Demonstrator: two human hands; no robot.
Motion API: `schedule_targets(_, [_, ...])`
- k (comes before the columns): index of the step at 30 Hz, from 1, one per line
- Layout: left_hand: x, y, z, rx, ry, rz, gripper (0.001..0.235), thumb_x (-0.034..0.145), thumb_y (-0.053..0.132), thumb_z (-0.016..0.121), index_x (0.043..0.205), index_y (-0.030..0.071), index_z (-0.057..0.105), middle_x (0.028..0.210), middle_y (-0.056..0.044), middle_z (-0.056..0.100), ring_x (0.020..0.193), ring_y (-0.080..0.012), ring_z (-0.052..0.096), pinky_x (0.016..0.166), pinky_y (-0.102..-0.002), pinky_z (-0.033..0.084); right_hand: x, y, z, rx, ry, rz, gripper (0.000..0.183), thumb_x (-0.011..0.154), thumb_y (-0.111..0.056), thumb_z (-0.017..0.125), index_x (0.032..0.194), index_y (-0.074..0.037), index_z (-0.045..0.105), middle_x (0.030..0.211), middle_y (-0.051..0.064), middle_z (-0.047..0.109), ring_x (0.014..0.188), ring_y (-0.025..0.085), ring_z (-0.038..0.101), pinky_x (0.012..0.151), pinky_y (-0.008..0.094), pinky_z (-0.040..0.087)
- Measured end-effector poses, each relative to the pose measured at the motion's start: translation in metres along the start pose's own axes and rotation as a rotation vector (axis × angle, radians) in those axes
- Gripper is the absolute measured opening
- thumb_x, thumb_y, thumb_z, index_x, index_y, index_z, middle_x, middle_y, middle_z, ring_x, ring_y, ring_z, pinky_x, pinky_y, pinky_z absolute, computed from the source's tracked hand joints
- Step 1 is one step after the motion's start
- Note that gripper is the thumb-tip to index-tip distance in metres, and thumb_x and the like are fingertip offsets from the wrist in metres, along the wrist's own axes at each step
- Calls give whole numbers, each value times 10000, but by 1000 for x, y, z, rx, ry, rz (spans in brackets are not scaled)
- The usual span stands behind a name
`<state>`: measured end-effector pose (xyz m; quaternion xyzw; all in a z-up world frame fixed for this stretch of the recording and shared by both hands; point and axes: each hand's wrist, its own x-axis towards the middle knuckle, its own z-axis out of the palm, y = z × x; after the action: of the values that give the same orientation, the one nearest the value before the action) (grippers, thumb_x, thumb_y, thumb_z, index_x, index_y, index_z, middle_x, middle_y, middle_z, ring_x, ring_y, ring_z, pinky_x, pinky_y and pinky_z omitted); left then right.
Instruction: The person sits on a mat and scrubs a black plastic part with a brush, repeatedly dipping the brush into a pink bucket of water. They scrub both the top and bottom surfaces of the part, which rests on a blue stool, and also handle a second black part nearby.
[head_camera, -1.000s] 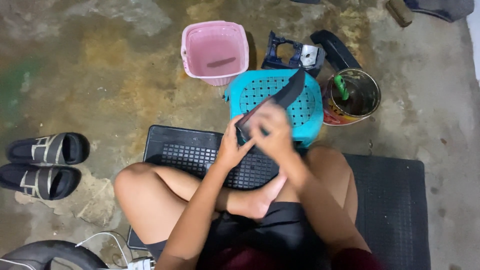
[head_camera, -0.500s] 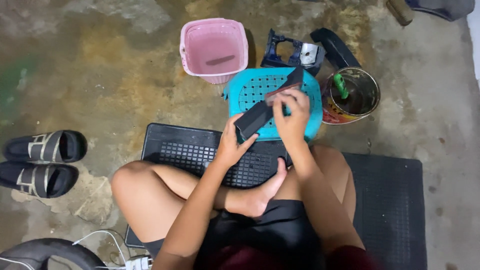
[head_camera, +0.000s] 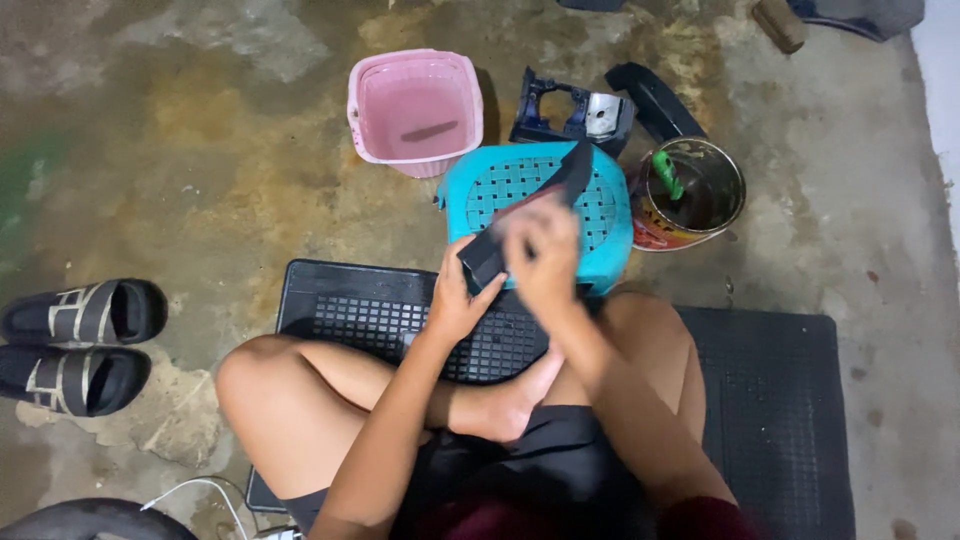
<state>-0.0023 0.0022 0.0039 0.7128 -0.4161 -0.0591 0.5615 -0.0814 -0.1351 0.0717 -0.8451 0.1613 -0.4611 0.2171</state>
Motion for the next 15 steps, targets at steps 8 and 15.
schedule_targets(8, [0,13,-3,13,-35,-86,690,871,246,823,1402,26,441,1360,-221,558,1250,-438,592,1044,-547,502,10,42,-4,79,34,-52,55,885,-107,753,935,-88,765,1028,95,672,985,330,650,895,474,529])
schedule_targets(15, [-6,-1,3,35,-18,-45,759,803,197,853,1414,11,444,1344,-230,558,1252,-455,579,1059,-547,486,-29,-37,15,76,-159,-234,84,870,-204,723,919,-143,753,1062,76,690,1052,330,671,902,459,525])
